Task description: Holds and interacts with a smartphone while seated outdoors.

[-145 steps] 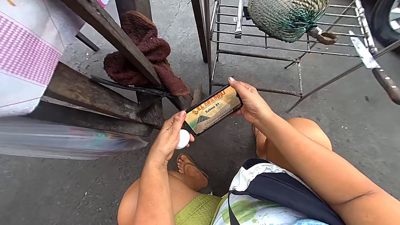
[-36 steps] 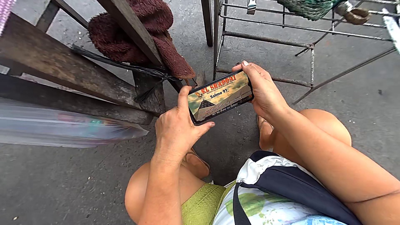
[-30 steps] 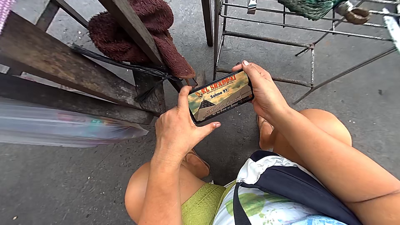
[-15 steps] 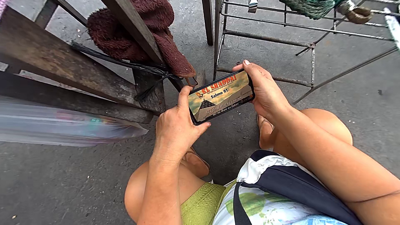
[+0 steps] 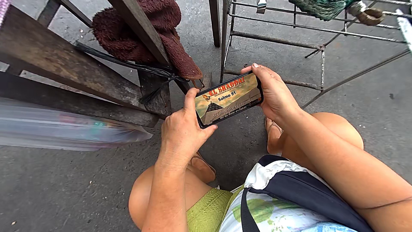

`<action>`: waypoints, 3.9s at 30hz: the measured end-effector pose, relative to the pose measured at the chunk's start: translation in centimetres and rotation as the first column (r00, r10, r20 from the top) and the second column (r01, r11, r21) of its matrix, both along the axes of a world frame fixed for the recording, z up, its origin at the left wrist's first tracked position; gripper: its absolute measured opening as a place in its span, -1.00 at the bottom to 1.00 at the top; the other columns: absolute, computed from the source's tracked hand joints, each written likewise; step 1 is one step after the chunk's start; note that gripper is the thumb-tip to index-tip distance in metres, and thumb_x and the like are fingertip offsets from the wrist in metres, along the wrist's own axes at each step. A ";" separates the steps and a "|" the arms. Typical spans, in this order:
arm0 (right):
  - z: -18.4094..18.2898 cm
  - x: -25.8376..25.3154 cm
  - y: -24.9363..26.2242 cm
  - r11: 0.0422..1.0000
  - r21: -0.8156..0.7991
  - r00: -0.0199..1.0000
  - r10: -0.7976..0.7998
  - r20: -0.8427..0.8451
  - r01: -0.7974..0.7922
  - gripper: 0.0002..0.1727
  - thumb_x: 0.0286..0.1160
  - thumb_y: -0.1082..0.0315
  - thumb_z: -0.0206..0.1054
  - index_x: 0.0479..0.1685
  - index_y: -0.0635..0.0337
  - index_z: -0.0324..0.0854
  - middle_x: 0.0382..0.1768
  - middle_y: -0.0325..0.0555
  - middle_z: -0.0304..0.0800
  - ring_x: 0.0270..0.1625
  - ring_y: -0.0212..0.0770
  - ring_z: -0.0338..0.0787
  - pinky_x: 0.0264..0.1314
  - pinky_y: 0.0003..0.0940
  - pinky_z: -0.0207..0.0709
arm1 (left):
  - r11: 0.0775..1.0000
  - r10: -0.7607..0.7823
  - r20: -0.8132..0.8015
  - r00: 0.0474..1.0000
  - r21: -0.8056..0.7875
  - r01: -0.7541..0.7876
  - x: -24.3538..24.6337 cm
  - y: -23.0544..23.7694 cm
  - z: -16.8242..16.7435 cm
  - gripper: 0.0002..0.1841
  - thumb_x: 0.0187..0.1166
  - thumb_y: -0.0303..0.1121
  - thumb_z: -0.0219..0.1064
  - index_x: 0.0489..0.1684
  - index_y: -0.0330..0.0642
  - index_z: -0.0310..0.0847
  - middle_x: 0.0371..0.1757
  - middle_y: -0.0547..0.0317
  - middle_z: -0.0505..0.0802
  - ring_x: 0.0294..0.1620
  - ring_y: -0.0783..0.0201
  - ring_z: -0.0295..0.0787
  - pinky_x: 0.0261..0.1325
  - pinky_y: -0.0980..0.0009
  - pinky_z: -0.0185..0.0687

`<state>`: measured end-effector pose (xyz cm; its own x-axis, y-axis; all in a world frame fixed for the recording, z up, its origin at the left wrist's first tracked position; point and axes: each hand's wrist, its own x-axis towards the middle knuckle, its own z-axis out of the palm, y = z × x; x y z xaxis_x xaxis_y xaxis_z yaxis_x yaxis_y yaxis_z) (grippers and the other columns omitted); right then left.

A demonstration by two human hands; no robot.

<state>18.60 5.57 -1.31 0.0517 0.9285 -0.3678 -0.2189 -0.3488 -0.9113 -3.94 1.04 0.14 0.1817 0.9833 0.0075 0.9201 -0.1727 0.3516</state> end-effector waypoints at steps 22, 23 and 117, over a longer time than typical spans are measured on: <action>0.0 0.0 -0.1 1.000 0.006 1.000 0.007 -0.002 -0.007 -0.58 0.89 0.04 -0.09 0.19 0.04 0.64 -0.04 -0.11 0.81 0.03 -0.20 0.82 0.06 -0.18 0.73 | 0.998 -0.010 -0.061 0.998 0.054 0.013 0.3 -0.1 0.1 0.14 0.06 0.15 0.74 0.77 0.00 0.20 -0.49 -0.08 0.76 -0.52 -0.17 0.71 -0.46 -0.16 0.52; 0.0 0.0 -0.1 1.000 0.007 1.000 0.011 -0.007 -0.011 -0.58 0.90 0.04 -0.09 0.20 0.04 0.64 -0.03 -0.11 0.81 0.04 -0.20 0.82 0.07 -0.16 0.74 | 0.999 -0.006 -0.062 0.998 0.053 0.010 0.3 -0.1 0.1 0.13 0.06 0.14 0.74 0.76 0.00 0.21 -0.48 -0.09 0.77 -0.51 -0.19 0.72 -0.45 -0.17 0.52; -1.1 -0.8 0.1 0.999 -0.033 1.000 -0.011 0.028 0.012 -0.48 0.90 -0.07 -0.19 0.25 0.02 0.61 0.04 -0.11 0.78 0.10 -0.18 0.78 0.11 -0.15 0.68 | 0.998 0.026 -0.087 0.996 0.055 -0.022 0.5 0.1 0.4 0.07 0.09 -0.02 0.77 0.76 0.08 0.23 -0.46 -0.13 0.78 -0.48 -0.22 0.73 -0.46 -0.20 0.51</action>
<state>17.85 5.68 -2.44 0.0727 0.9149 -0.3970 -0.1978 -0.3769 -0.9049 -3.41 1.11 0.58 0.1603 0.9860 0.0458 0.9509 -0.1667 0.2606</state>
